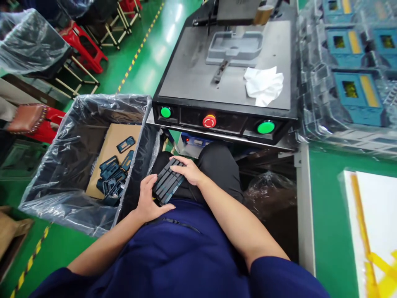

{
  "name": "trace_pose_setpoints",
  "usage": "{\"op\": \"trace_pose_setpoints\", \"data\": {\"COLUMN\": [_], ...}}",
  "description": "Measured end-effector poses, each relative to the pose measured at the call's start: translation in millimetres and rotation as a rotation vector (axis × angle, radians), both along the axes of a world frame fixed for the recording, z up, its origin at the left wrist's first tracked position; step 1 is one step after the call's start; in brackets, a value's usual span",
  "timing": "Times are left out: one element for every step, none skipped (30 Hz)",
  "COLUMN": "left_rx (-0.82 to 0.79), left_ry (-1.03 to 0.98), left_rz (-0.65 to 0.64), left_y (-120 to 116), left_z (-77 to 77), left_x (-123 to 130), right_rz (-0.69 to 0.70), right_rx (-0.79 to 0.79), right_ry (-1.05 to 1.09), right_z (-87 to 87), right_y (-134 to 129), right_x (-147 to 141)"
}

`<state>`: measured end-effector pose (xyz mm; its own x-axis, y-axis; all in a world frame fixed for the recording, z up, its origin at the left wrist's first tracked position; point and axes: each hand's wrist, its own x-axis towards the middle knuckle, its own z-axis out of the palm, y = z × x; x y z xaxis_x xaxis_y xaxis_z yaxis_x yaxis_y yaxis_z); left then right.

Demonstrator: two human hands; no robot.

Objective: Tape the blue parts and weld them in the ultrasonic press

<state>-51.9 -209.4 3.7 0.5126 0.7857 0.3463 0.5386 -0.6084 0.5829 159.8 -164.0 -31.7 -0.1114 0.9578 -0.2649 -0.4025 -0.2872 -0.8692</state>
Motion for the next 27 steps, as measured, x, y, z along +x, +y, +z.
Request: {"op": "trace_pose_setpoints", "data": {"left_rx": [-0.058, -0.139, -0.241, -0.357, -0.481, -0.614, -0.759, -0.919, -1.090, -1.265, -1.421, -1.540, -1.617, -1.658, -1.674, -1.679, -1.685, -1.696, -1.711, -1.727, -1.744, -1.764, -1.785, -1.805, -1.824, -1.843, -1.858], "left_ry": [-0.018, -0.052, -0.109, -0.183, -0.261, -0.332, -0.386, -0.421, -0.444, -0.459, -0.479, -0.503, -0.526, -0.546, -0.564, -0.578, -0.589, -0.598, -0.611, -0.630, -0.655, -0.683, -0.717, -0.755, -0.795, -0.836, -0.873], "left_rz": [-0.032, -0.063, -0.076, -0.055, -0.007, 0.056, 0.111, 0.136, 0.119, 0.063, -0.008, -0.071, -0.120, -0.153, -0.173, -0.181, -0.180, -0.172, -0.157, -0.140, -0.124, -0.113, -0.109, -0.111, -0.118, -0.128, -0.134], "left_y": [0, 1, 4, 7, 12, 17, 24, 30, 36, 42, 46, 50, 52, 53, 54, 54, 54, 54, 53, 53, 54, 54, 54, 54, 53, 53, 53], "left_z": [-2.0, -5.0, -8.8, -12.9, -16.8, -20.1, -22.5, -23.7, -23.8, -22.9, -21.6, -20.0, -18.6, -17.6, -17.1, -17.2, -17.8, -18.8, -20.0, -21.2, -22.5, -23.6, -24.7, -25.8, -26.9, -28.1, -29.4], "left_x": [-3, -6, -9, -11, -12, -12, -11, -9, -7, -4, -2, 0, 2, 2, 3, 2, 2, 1, 0, -1, -2, -3, -4, -5, -6, -7, -9], "right_rz": [0.018, 0.039, 0.061, 0.082, 0.101, 0.116, 0.126, 0.136, 0.149, 0.165, 0.180, 0.189, 0.189, 0.180, 0.166, 0.155, 0.149, 0.154, 0.166, 0.179, 0.189, 0.196, 0.203, 0.214, 0.227, 0.241, 0.251], "right_rx": [-0.009, -0.022, -0.033, -0.037, -0.032, -0.018, 0.003, 0.024, 0.043, 0.059, 0.070, 0.080, 0.089, 0.099, 0.108, 0.116, 0.122, 0.124, 0.120, 0.112, 0.100, 0.087, 0.071, 0.055, 0.042, 0.032, 0.026], "right_ry": [0.006, 0.015, 0.024, 0.031, 0.033, 0.033, 0.027, 0.019, 0.006, -0.008, -0.022, -0.034, -0.043, -0.050, -0.056, -0.061, -0.065, -0.068, -0.067, -0.065, -0.066, -0.070, -0.071, -0.067, -0.058, -0.045, -0.030], "right_z": [-0.8, -2.0, -3.3, -4.5, -5.3, -5.6, -5.3, -4.5, -3.3, -1.9, -0.6, 0.4, 1.0, 1.2, 0.9, 0.3, -0.4, -1.0, -1.4, -1.5, -1.2, -0.7, 0.1, 0.9, 1.7, 2.3, 2.6], "right_y": [0, -1, -2, -3, -4, -4, -3, -2, -1, 0, 2, 3, 3, 4, 4, 4, 4, 4, 5, 6, 7, 8, 8, 9, 10, 11, 11], "right_x": [2, 3, 3, 2, 2, 1, 0, -1, -1, -2, -2, -1, -1, -1, -1, 0, 0, 0, 1, 2, 2, 3, 4, 4, 5, 5, 4]}}
